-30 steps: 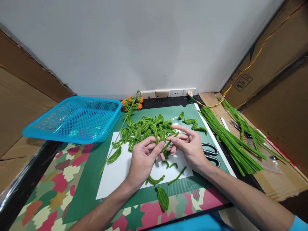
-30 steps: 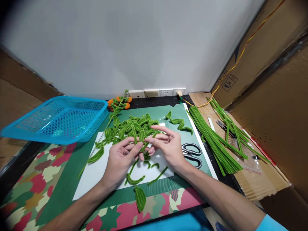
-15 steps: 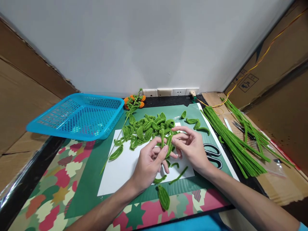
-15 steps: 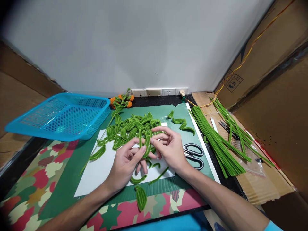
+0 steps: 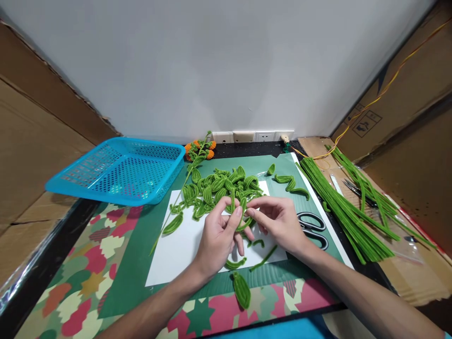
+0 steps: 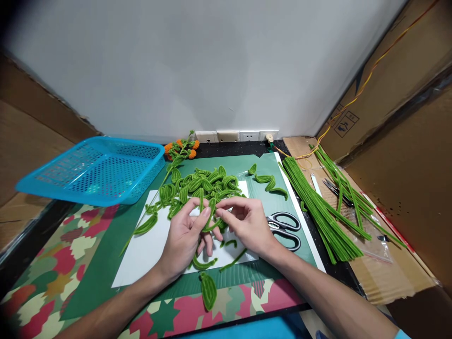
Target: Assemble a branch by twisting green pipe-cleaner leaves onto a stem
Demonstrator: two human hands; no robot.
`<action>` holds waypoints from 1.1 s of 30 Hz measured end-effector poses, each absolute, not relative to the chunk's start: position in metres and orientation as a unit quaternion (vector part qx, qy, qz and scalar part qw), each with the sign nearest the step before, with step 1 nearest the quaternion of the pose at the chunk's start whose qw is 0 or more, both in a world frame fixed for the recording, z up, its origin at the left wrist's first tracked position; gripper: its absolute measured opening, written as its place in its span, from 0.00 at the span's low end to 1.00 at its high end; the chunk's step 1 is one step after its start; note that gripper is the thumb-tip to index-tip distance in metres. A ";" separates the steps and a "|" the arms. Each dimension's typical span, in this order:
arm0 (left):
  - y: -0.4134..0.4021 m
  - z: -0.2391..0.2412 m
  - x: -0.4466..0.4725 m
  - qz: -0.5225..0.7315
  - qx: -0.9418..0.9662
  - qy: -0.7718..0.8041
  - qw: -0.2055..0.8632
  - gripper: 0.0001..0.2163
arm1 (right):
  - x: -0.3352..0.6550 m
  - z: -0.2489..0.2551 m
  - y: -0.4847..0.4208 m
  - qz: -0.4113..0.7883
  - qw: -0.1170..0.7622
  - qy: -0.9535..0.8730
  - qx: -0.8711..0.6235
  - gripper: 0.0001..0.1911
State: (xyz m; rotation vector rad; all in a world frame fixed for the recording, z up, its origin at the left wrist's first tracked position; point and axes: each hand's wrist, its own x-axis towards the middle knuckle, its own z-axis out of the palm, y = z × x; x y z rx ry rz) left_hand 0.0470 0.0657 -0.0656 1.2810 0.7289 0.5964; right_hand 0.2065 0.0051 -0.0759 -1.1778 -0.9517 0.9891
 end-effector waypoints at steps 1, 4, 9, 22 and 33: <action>0.066 -0.066 0.047 0.266 0.577 0.328 0.699 0.16 | 0.207 -0.076 0.006 0.435 0.620 -0.410 -0.508 0.10; 0.067 -0.068 0.046 0.262 0.581 0.327 0.698 0.16 | 0.207 -0.075 0.007 0.445 0.618 -0.405 -0.506 0.11; 0.069 -0.070 0.046 0.245 0.593 0.320 0.697 0.15 | 0.206 -0.079 0.007 0.469 0.625 -0.384 -0.492 0.13; 0.076 -0.072 0.043 0.251 0.597 0.305 0.699 0.14 | 0.209 -0.078 0.006 0.504 0.641 -0.350 -0.461 0.17; 0.075 -0.071 0.046 0.223 0.597 0.294 0.712 0.15 | 0.209 -0.080 0.005 0.518 0.608 -0.347 -0.492 0.17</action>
